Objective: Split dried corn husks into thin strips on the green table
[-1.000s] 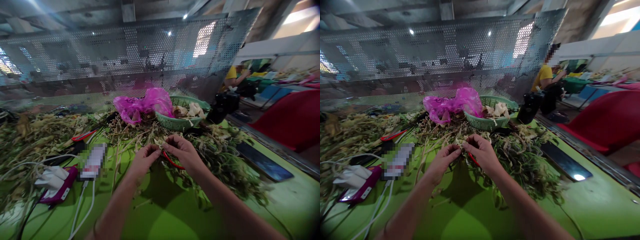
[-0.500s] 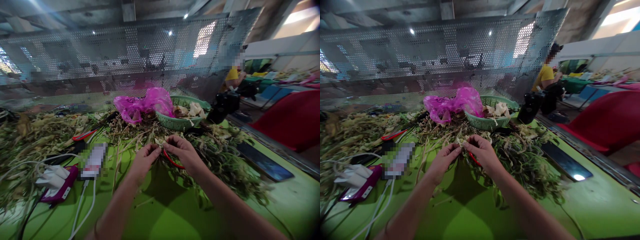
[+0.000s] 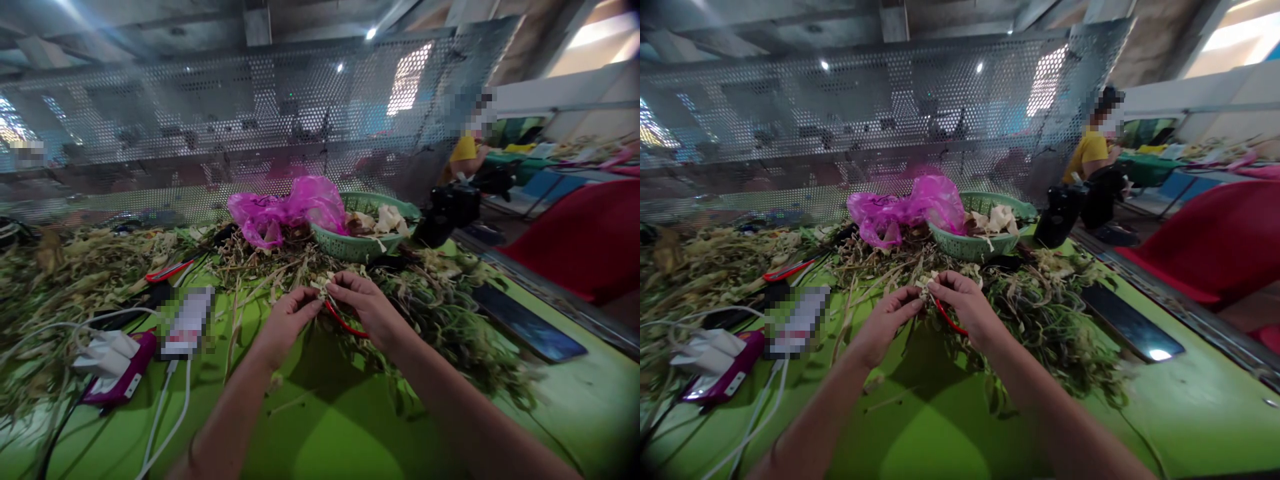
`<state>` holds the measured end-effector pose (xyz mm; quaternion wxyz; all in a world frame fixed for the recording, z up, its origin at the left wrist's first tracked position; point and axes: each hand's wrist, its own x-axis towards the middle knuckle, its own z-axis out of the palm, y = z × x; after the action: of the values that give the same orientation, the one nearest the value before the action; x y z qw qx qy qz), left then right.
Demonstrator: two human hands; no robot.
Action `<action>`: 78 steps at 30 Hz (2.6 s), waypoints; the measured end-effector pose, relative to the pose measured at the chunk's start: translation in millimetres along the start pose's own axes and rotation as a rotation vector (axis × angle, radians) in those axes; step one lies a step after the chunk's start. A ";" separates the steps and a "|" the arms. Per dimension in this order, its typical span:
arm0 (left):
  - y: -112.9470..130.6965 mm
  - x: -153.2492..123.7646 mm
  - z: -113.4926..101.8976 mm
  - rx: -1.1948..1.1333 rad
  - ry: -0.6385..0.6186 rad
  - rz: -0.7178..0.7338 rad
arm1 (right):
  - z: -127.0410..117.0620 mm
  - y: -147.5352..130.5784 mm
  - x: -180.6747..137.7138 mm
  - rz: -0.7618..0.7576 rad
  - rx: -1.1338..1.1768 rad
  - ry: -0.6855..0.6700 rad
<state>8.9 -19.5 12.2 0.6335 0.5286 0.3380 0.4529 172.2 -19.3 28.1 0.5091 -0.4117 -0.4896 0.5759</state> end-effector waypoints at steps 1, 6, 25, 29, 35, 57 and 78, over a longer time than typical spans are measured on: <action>0.5 0.0 0.1 -0.001 0.006 -0.019 | -0.7 0.6 0.8 -0.014 -0.005 0.025; 3.3 0.8 0.2 -0.014 0.038 -0.075 | -0.3 0.1 1.6 -0.070 -0.030 0.073; -7.5 7.1 -10.6 0.130 0.133 0.015 | 3.6 5.4 2.4 -0.073 -0.170 0.019; -7.6 9.4 -12.0 0.100 0.254 0.032 | 3.9 12.8 4.4 -0.039 -0.296 -0.061; 0.5 6.1 -8.6 0.010 0.264 -0.006 | 3.3 12.7 4.4 -0.080 -0.330 -0.024; -6.6 7.1 -15.0 0.212 0.189 0.024 | 6.3 11.7 1.8 -0.191 -0.471 -0.018; 14.4 16.5 -12.8 -0.235 0.312 -0.037 | 17.6 -11.9 21.1 -0.245 -0.742 -0.119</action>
<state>0.1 1.0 24.4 0.6391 0.3678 0.3866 0.5539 154.2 -1.0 43.5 0.3613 -0.4720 -0.7388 0.3175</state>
